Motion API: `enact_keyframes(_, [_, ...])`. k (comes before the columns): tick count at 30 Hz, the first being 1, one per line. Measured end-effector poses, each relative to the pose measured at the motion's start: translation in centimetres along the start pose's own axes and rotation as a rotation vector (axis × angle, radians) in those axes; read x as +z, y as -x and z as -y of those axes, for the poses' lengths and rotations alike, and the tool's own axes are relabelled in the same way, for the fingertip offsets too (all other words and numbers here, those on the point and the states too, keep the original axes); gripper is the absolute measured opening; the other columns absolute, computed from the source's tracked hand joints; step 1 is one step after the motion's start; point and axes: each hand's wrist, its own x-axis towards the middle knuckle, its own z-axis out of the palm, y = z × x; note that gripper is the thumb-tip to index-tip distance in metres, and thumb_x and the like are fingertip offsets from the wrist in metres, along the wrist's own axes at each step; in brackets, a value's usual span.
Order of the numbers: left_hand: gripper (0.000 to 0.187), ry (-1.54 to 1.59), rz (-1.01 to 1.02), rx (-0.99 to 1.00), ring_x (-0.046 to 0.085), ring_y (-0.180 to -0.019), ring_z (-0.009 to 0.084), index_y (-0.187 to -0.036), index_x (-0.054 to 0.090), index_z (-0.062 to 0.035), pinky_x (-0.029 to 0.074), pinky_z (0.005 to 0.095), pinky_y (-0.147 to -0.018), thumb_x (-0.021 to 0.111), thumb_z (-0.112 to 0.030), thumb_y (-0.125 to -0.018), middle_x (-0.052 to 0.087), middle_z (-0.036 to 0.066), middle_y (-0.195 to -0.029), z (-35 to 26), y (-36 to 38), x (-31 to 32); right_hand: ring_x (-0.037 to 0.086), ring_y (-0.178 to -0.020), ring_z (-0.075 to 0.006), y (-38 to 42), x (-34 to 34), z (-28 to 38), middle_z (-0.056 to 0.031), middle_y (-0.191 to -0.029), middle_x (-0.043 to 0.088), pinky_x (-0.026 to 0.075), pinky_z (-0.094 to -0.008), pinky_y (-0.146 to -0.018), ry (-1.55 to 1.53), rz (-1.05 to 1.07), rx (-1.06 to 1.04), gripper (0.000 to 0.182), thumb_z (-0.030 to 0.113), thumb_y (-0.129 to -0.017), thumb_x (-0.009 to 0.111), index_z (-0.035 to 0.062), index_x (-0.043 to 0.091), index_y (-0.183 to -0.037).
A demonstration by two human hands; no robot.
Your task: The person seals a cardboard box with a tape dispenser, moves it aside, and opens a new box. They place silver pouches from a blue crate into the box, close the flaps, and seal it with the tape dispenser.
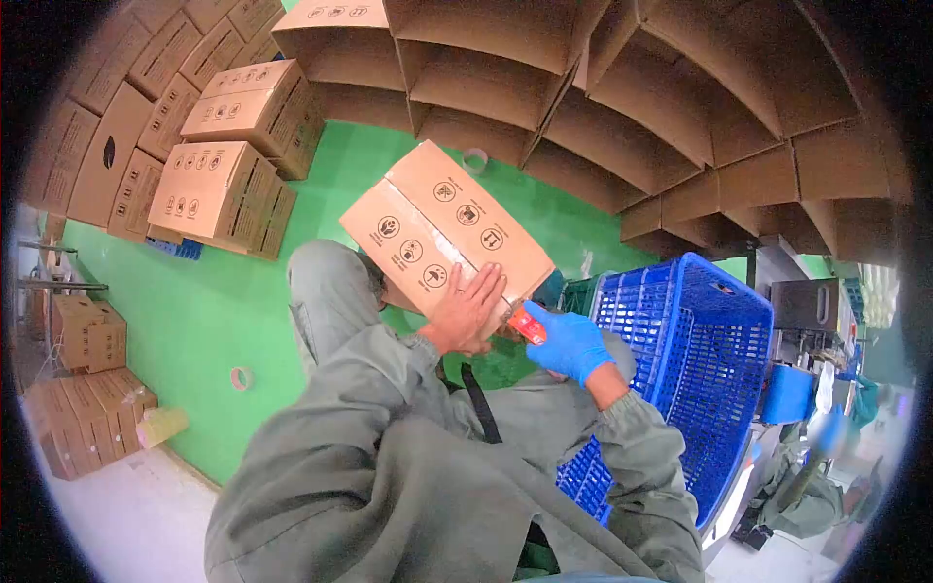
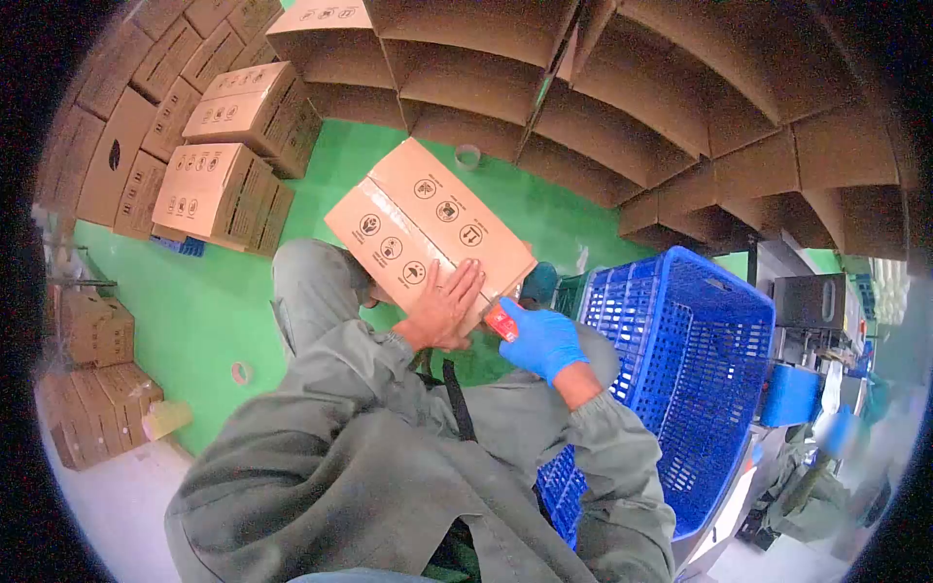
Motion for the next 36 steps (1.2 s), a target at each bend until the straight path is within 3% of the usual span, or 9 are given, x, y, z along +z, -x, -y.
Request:
enact_keyframes(11, [0.117, -0.136, 0.034, -0.083, 0.015, -0.146, 0.0281, -0.149, 0.018, -0.0034, 0.014, 0.0722, -0.105, 0.074, -0.051, -0.058, 0.016, 0.016, -0.157, 6.0, -2.0, -1.6, 0.065, -0.091, -0.0399, -4.8, 4.8, -0.4, -0.0224, -0.098, 0.066, 0.052, -0.0494, -0.081, 0.027, 0.153, 0.039, 0.057, 0.034, -0.075, 0.058, 0.0141, 0.050, -0.128])
enact_keyframes(17, [0.114, -0.049, 0.027, -0.085, 0.012, -0.146, 0.0295, -0.149, 0.016, -0.0021, 0.014, 0.0739, -0.104, 0.069, -0.053, -0.062, 0.013, 0.016, -0.157, 5.6, -1.8, -1.5, 0.066, -0.087, -0.0392, -10.2, 9.4, 1.9, -0.0200, -0.096, 0.068, 0.053, -0.0500, -0.077, -0.142, -0.117, 0.067, 0.047, 0.034, -0.075, 0.061, 0.0150, 0.056, -0.118])
enact_keyframes(19, [0.101, -0.088, -0.131, 0.013, 0.030, -0.140, 0.0312, -0.144, 0.032, -0.0016, 0.026, 0.0628, -0.107, 0.067, -0.054, -0.066, 0.032, 0.020, -0.150, 8.4, -3.5, -2.3, 0.067, -0.087, -0.0385, -11.6, 9.8, -0.2, -0.0197, -0.095, 0.069, 0.053, -0.0493, -0.078, 0.211, -0.027, -0.003, 0.045, 0.033, -0.074, 0.062, 0.0151, 0.062, -0.115])
enact_keyframes(21, [0.079, 0.334, 0.392, 0.019, 0.050, -0.124, 0.0332, -0.133, 0.050, -0.0021, 0.040, 0.0467, -0.103, 0.066, -0.050, -0.072, 0.054, 0.021, -0.132, 11.3, -5.3, -8.1, 0.067, -0.089, -0.0366, -11.0, 8.3, -1.3, -0.0181, -0.098, 0.069, 0.053, -0.0468, -0.079, 0.408, 0.114, 0.026, 0.047, 0.037, -0.072, 0.063, 0.0154, 0.065, -0.113])
enact_keyframes(23, [0.061, 0.452, 0.079, -0.121, 0.060, -0.110, 0.0353, -0.122, 0.060, -0.0031, 0.046, 0.0385, -0.097, 0.066, -0.043, -0.077, 0.064, 0.020, -0.116, 15.6, -5.6, -11.1, 0.066, -0.091, -0.0361, -7.1, -0.2, -1.0, -0.0177, -0.100, 0.068, 0.053, -0.0448, -0.079, 0.263, 0.343, 0.031, 0.055, 0.042, -0.070, 0.064, 0.0176, 0.063, -0.119])
enact_keyframes(27, [0.064, 0.210, -0.348, -0.413, 0.052, -0.118, 0.0399, -0.130, 0.052, -0.0002, 0.043, 0.0436, -0.099, 0.062, -0.043, -0.083, 0.055, 0.025, -0.128, 29.6, -6.7, -10.0, 0.066, -0.087, -0.0381, 0.7, -14.7, -1.3, -0.0229, -0.093, 0.067, 0.053, -0.0444, -0.078, 0.003, -0.501, 0.153, 0.070, 0.048, -0.071, 0.069, 0.0237, 0.052, -0.135])
enact_keyframes(30, [0.067, 0.931, -0.153, -0.544, 0.054, -0.119, 0.0315, -0.132, 0.049, 0.0028, 0.042, 0.0392, -0.101, 0.053, -0.050, -0.091, 0.055, 0.021, -0.131, 36.7, -6.9, -4.7, 0.065, -0.082, -0.0307, 0.9, -25.6, -3.9, -0.0185, -0.095, 0.064, 0.052, -0.0408, -0.071, 0.191, -1.268, 0.252, 0.076, 0.040, -0.075, 0.076, 0.0202, 0.045, -0.142])
enact_keyframes(31, [0.067, 1.438, -0.033, -0.366, 0.055, -0.117, 0.0281, -0.133, 0.049, 0.0015, 0.041, 0.0373, -0.101, 0.048, -0.053, -0.094, 0.057, 0.018, -0.129, 38.6, -7.1, -1.5, 0.064, -0.081, -0.0329, 0.3, -29.2, -4.8, -0.0177, -0.091, 0.063, 0.051, -0.0425, -0.069, 0.357, -1.331, 0.356, 0.078, 0.042, -0.076, 0.075, 0.0209, 0.042, -0.143])
enact_keyframes(36, [0.073, 0.999, 0.018, -0.662, 0.060, -0.109, 0.0292, -0.118, 0.061, 0.0076, 0.044, 0.0369, -0.097, 0.044, -0.058, -0.092, 0.064, 0.020, -0.117, 33.4, -3.7, -7.5, 0.060, -0.096, -0.0419, -10.3, -40.3, -19.3, -0.0243, -0.113, 0.061, 0.049, -0.0457, -0.084, 0.480, -1.126, 0.091, 0.060, 0.024, -0.084, 0.066, 0.0164, 0.046, -0.140])
